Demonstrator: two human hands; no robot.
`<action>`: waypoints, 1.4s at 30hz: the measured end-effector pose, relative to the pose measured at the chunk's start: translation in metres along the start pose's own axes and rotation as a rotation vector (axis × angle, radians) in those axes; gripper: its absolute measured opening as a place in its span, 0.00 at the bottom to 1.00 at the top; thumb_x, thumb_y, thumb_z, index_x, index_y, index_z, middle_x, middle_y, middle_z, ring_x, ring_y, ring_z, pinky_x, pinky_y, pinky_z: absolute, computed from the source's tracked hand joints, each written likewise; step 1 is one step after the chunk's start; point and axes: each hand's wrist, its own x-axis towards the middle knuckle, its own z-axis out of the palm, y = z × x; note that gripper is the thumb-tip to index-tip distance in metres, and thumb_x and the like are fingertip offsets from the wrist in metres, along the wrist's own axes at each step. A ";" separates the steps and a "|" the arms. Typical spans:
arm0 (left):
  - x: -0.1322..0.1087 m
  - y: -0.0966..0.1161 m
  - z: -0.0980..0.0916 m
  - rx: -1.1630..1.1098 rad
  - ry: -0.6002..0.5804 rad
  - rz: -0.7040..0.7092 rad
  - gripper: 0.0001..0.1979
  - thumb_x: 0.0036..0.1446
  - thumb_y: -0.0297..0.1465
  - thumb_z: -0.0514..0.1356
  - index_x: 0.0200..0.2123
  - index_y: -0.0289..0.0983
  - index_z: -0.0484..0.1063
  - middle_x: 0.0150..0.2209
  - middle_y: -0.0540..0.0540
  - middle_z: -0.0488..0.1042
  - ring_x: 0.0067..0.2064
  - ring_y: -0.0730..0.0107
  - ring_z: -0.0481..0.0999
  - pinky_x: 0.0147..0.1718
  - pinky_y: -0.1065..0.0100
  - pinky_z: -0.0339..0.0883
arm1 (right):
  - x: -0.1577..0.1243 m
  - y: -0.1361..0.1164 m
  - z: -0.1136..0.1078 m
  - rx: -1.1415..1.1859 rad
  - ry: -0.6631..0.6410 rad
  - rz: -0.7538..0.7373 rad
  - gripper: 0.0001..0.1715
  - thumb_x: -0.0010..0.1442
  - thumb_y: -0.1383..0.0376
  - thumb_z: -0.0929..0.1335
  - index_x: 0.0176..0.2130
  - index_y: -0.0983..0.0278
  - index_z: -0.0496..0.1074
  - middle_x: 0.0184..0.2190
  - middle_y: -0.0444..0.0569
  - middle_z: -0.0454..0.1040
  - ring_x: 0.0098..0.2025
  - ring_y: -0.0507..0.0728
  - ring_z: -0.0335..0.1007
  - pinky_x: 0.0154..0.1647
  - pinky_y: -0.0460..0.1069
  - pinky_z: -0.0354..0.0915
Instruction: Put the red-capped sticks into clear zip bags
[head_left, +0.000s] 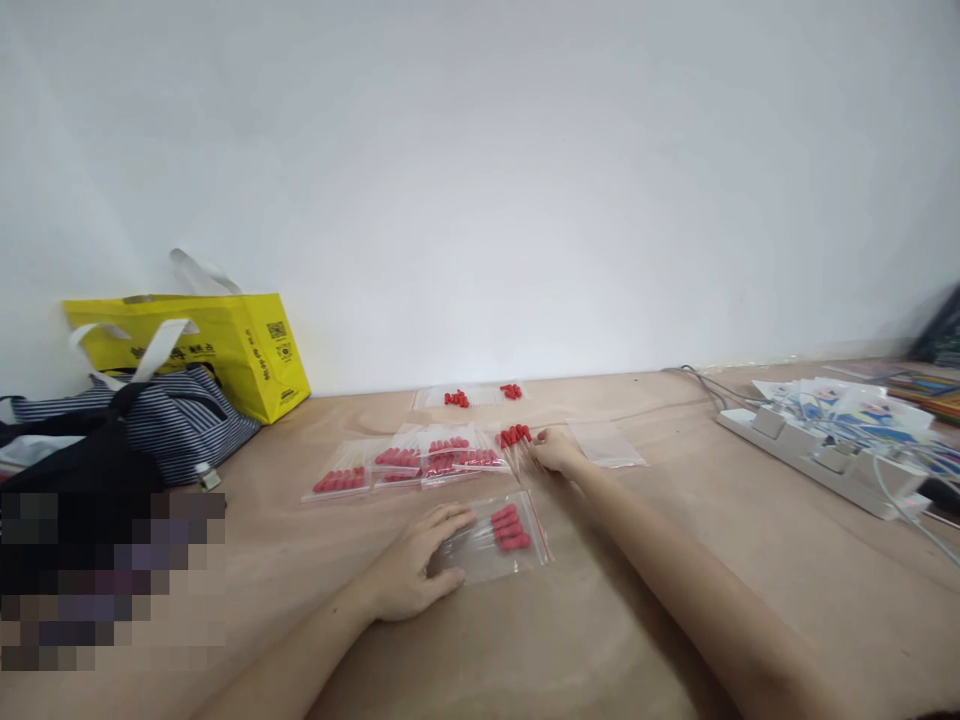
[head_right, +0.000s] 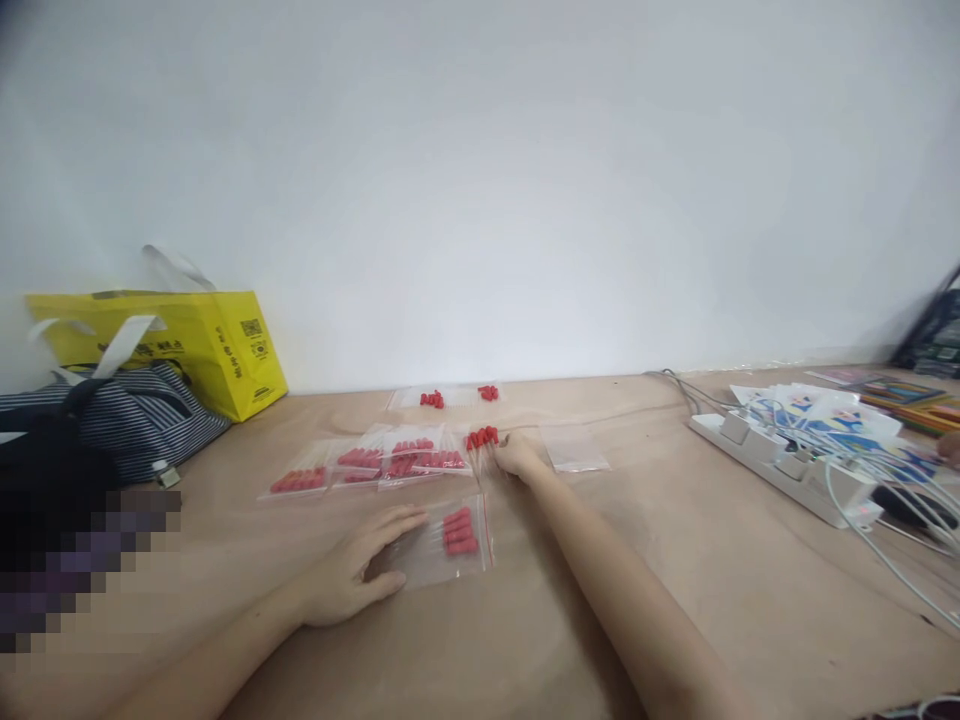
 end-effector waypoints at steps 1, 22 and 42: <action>0.000 0.001 -0.001 -0.002 -0.001 0.001 0.30 0.50 0.31 0.55 0.56 0.44 0.51 0.59 0.48 0.51 0.58 0.56 0.49 0.54 0.55 0.48 | 0.000 0.003 -0.001 0.035 0.000 -0.010 0.15 0.44 0.62 0.68 0.34 0.67 0.67 0.17 0.44 0.67 0.19 0.51 0.62 0.18 0.43 0.54; 0.004 -0.005 0.001 -0.008 0.024 0.068 0.28 0.51 0.33 0.54 0.56 0.44 0.53 0.58 0.47 0.53 0.57 0.56 0.52 0.54 0.55 0.49 | -0.091 0.040 -0.005 0.949 -0.141 -0.146 0.24 0.42 0.58 0.69 0.31 0.61 0.50 0.23 0.44 0.72 0.21 0.50 0.67 0.22 0.45 0.64; 0.003 0.000 0.000 -0.015 0.020 0.052 0.27 0.51 0.34 0.55 0.55 0.45 0.54 0.58 0.48 0.53 0.58 0.57 0.52 0.54 0.55 0.49 | -0.100 0.037 -0.004 0.915 -0.049 -0.079 0.23 0.39 0.63 0.70 0.35 0.64 0.59 0.20 0.38 0.65 0.21 0.49 0.66 0.23 0.45 0.66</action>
